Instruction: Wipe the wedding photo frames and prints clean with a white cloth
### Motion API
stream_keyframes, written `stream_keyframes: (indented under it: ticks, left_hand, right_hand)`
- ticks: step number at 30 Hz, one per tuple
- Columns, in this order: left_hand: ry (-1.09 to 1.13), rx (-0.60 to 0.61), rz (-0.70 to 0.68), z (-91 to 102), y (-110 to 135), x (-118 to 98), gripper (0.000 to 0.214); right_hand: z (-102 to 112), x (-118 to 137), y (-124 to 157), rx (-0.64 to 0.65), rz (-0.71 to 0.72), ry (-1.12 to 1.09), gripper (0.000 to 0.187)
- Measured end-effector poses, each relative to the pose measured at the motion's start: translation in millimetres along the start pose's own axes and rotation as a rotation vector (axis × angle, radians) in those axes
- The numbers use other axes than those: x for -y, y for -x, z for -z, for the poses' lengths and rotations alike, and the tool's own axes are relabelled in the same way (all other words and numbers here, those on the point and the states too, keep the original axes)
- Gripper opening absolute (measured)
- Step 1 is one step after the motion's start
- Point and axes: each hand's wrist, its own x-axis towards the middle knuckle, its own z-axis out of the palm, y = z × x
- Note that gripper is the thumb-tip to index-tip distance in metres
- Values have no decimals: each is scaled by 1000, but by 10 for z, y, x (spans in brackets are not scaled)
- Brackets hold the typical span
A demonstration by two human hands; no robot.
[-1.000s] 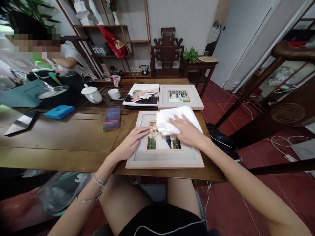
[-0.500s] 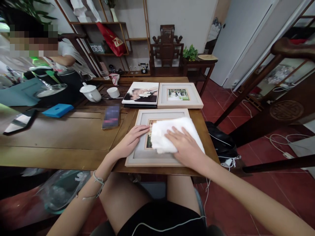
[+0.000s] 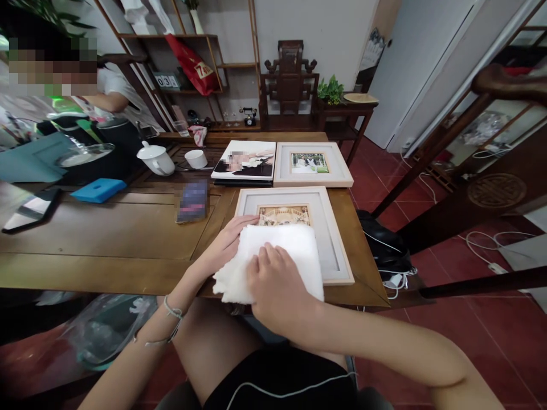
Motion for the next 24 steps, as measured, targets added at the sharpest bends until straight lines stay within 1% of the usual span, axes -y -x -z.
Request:
stream_keyframes:
  ticks: [2, 4, 6, 8, 10, 13, 15, 18, 20, 21, 24]
  left_hand:
    - [-3, -6, -7, -12, -1, 34, 41]
    - [-11, -8, -12, -20, 0, 54, 41]
    - [-20, -4, -12, -20, 2, 46, 41]
    - [-26, 7, -15, -12, 4, 18, 41]
    - [-30, 20, -23, 0, 5, -14, 41]
    - [-34, 29, -38, 11, 4, -35, 42]
    - [-39, 33, -42, 13, 4, -30, 42]
    - [-57, 40, -38, 12, 7, -17, 44]
    - [-71, 45, -32, 13, 11, -14, 44]
    - [-77, 46, -30, 15, 14, -15, 44]
    - [-88, 42, -29, 22, 21, -25, 44]
  right_hand:
    - [-60, 158, -63, -26, -11, 89, 56]
    - [-127, 260, -108, -64, -21, 175, 52]
    - [-168, 288, -111, -100, -14, 237, 48]
    - [-161, 223, -62, -92, -2, 263, 47]
    - [-102, 70, 34, -28, 5, 240, 51]
    - [40, -259, 255, 67, -3, 150, 64]
    - [128, -480, 424, 76, -22, 116, 69]
    - [201, -737, 598, 70, -85, 97, 70]
    - [199, -865, 589, 75, -138, 73, 72]
    - [185, -923, 540, 73, -171, 63, 73]
    - [103, -1099, 245, 22, -270, 24, 74]
